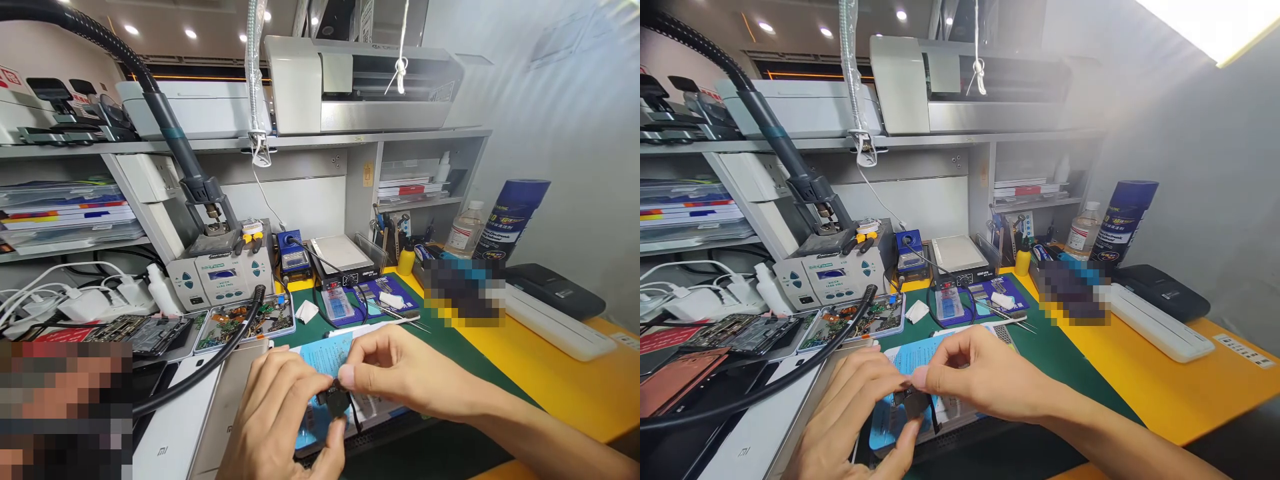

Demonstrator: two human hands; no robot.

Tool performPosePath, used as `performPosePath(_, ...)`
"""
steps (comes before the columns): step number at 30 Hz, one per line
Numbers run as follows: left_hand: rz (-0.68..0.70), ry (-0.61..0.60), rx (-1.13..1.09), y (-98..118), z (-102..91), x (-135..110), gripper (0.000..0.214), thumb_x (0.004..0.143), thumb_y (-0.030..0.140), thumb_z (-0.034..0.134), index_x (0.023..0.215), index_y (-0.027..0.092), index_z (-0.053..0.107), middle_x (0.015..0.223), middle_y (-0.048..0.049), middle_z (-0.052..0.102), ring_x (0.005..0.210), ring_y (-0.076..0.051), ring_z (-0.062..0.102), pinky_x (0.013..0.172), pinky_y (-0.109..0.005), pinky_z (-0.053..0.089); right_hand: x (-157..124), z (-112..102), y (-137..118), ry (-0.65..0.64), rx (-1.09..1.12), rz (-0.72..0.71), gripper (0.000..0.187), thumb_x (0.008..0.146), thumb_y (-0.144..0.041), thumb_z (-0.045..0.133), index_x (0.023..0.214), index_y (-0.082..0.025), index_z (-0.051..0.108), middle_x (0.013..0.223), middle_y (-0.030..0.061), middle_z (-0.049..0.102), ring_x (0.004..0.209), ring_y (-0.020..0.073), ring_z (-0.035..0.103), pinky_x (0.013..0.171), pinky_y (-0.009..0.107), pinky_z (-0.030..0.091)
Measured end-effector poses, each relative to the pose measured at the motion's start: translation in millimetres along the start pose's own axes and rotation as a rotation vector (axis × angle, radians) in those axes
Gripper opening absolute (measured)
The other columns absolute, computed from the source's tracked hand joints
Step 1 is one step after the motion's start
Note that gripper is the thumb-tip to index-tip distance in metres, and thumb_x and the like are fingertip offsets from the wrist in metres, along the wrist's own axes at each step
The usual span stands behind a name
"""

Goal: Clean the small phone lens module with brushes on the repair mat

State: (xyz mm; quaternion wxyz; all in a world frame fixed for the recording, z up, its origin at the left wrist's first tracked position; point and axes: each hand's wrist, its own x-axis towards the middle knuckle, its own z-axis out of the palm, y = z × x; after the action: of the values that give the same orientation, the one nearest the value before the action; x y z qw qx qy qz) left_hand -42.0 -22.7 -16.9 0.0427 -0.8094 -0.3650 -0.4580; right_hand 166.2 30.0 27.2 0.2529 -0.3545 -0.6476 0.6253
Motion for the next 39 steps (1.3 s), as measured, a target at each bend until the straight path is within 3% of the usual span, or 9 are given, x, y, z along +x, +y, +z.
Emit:
performPosePath(5, 0.010, -0.005, -0.013, 0.3, 0.9, 0.3, 0.030, 0.075, 0.004, 0.062, 0.102, 0.017, 0.061, 0.090, -0.0051, 0.061, 0.091, -0.022, 0.053, 0.090, -0.045, 0.045, -1.4, -1.2, -0.9, -0.087, 0.111, 0.081, 0.026, 0.066, -0.031, 0.090, 0.076, -0.012, 0.077, 0.066, -0.0005, 0.065, 0.062, 0.0102, 0.048, 0.058, 0.021, 0.036)
performPosePath(9, -0.019, 0.035, -0.044, 2.8, 3.0, 0.5, 0.024, 0.079, 0.005, 0.058, 0.099, 0.017, 0.061, 0.088, -0.0049, 0.060, 0.091, -0.022, 0.052, 0.092, -0.046, 0.043, -1.8, -2.7, -0.9, -0.094, 0.100, 0.082, 0.016, 0.069, -0.022, 0.085, 0.075, -0.011, 0.076, 0.063, -0.0018, 0.062, 0.057, 0.0076, 0.045, 0.055, 0.020, 0.034)
performPosePath(16, 0.018, -0.042, -0.063, -0.5, -2.2, 0.3, 0.029, 0.075, 0.006, 0.064, 0.101, 0.017, 0.059, 0.087, -0.0046, 0.061, 0.087, -0.022, 0.053, 0.084, -0.043, 0.046, -3.2, -1.2, 2.8, -0.054, -0.003, 0.059, 0.006, 0.071, -0.015, 0.074, 0.076, -0.012, 0.071, 0.061, -0.0033, 0.058, 0.056, 0.0084, 0.043, 0.053, 0.021, 0.033)
performPosePath(21, -0.012, -0.077, -0.100, -1.1, -3.1, 0.0, 0.031, 0.074, 0.008, 0.066, 0.103, 0.018, 0.058, 0.088, -0.0046, 0.061, 0.089, -0.023, 0.053, 0.083, -0.043, 0.047, -6.2, -0.1, -1.1, -0.026, -0.091, 0.028, 0.011, 0.070, -0.007, 0.067, 0.078, -0.013, 0.069, 0.063, -0.0029, 0.060, 0.058, 0.0096, 0.046, 0.053, 0.021, 0.035)
performPosePath(32, -0.067, -0.107, -0.147, 1.3, -6.9, 1.1, 0.033, 0.075, 0.011, 0.065, 0.105, 0.022, 0.057, 0.091, -0.0020, 0.064, 0.095, -0.021, 0.056, 0.087, -0.039, 0.051, -14.6, 3.8, -11.0, 0.070, -0.455, -0.192, 0.010, 0.076, -0.010, 0.063, 0.079, -0.017, 0.070, 0.069, -0.0036, 0.060, 0.060, 0.0095, 0.049, 0.054, 0.019, 0.039)
performPosePath(39, -0.093, -0.122, -0.184, 2.0, -8.2, 1.4, 0.034, 0.075, 0.010, 0.064, 0.105, 0.023, 0.056, 0.091, -0.0012, 0.063, 0.093, -0.020, 0.058, 0.084, -0.036, 0.053, -15.8, 1.9, -7.7, 0.070, -0.544, -0.282, 0.012, 0.077, -0.008, 0.062, 0.081, -0.018, 0.067, 0.072, -0.0040, 0.060, 0.063, 0.0097, 0.050, 0.058, 0.019, 0.042)
